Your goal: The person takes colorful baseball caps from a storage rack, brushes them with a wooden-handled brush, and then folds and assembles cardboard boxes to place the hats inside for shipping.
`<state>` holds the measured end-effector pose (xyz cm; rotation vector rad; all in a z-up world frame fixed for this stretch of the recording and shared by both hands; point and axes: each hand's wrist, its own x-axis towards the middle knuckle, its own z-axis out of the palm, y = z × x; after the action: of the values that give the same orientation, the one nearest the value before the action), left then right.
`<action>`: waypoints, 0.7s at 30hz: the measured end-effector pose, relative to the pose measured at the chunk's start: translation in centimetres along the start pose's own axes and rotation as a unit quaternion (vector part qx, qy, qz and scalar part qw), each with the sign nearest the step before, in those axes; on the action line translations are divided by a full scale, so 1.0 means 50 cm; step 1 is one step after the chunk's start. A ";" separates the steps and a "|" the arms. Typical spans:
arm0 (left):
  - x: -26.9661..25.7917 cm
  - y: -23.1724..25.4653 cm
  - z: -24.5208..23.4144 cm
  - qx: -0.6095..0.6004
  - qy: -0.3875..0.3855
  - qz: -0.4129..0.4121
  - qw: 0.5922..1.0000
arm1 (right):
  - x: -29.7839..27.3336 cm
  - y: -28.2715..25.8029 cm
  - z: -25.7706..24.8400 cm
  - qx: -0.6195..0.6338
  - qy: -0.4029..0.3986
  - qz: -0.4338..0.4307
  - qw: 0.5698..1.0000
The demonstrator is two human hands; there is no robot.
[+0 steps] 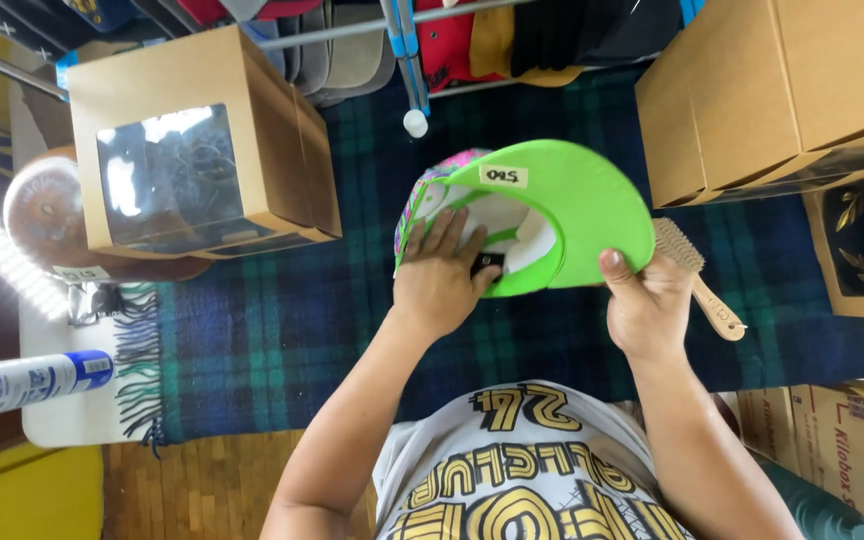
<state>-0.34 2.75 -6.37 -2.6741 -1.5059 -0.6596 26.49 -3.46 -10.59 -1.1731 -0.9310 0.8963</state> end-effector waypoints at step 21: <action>0.096 -0.006 -0.133 -0.226 -0.152 -0.205 0.940 | -0.036 -0.009 -0.002 -0.167 -0.011 -0.156 0.973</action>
<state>-0.78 5.46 1.35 -2.9078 -2.2892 -0.7009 25.98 -5.25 -10.38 -1.2541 -1.2793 0.5104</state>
